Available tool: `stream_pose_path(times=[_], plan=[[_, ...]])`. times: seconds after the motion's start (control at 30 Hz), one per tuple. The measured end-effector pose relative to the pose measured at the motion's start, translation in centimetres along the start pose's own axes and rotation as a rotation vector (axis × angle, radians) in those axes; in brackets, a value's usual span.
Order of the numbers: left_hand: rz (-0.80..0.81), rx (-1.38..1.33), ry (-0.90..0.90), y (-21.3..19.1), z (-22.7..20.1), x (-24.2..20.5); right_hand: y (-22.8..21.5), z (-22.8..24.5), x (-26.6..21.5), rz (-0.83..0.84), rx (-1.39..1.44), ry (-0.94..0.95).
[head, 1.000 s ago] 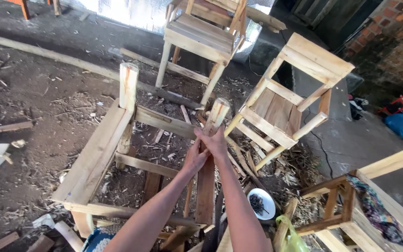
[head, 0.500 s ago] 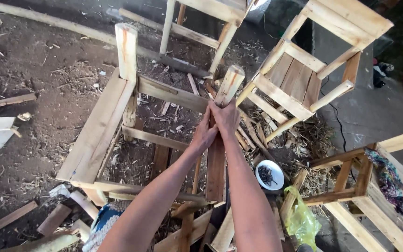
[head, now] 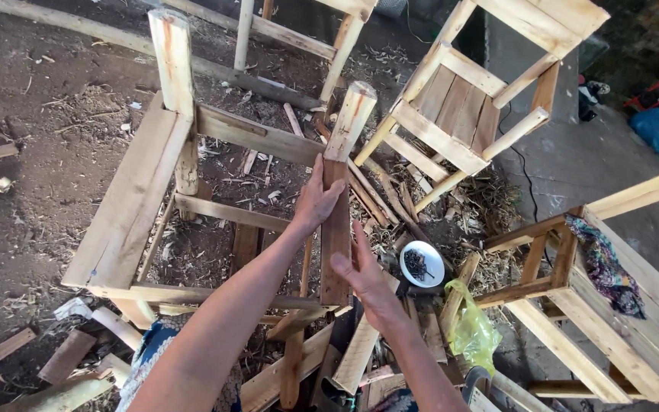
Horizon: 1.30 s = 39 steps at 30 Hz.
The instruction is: The person sits on the ground repairing wooden chair frames. They position a wooden slat against a chair frame, hammer nails from a bowl to fasten it, press the slat into place, and sand the wood surfaces with a sanding block.
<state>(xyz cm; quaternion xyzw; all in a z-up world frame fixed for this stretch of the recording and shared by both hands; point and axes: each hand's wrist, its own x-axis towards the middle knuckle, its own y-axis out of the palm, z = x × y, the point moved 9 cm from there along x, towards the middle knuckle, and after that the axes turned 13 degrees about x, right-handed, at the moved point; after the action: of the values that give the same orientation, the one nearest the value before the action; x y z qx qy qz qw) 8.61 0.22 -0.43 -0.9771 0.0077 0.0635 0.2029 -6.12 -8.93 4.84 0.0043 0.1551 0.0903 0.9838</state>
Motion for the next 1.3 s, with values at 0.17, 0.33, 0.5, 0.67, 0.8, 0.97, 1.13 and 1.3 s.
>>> stream_pose_path(times=[0.17,0.33,0.5,0.67,0.8,0.97,1.13,1.3], plan=[[-0.020,-0.003,0.006,-0.3,-0.3,0.0,1.4,0.2,-0.9,0.097,-0.147,0.020],[-0.001,-0.017,-0.007,-0.3,-0.5,-0.3,0.3,-1.5,-0.1,0.112,-0.097,-0.009],[-0.084,-0.023,0.069,0.5,0.4,1.4,0.0,-2.4,0.2,0.076,-0.047,0.020],[-0.005,0.050,-0.050,-0.3,-0.3,-0.4,0.0,-2.3,-0.1,0.092,-0.159,-0.113],[-0.008,0.025,-0.035,0.5,0.4,0.7,0.0,-2.6,-0.1,0.097,-0.186,-0.095],[-0.024,-0.015,-0.011,0.9,0.6,1.2,0.3,-2.1,-0.7,0.055,-0.189,-0.066],[-0.006,0.016,-0.024,0.7,0.4,1.2,1.7,-0.4,-1.7,0.073,-0.125,0.058],[-0.023,0.024,-0.124,1.6,1.6,2.8,0.1,1.6,-1.7,0.057,-0.242,-0.134]])
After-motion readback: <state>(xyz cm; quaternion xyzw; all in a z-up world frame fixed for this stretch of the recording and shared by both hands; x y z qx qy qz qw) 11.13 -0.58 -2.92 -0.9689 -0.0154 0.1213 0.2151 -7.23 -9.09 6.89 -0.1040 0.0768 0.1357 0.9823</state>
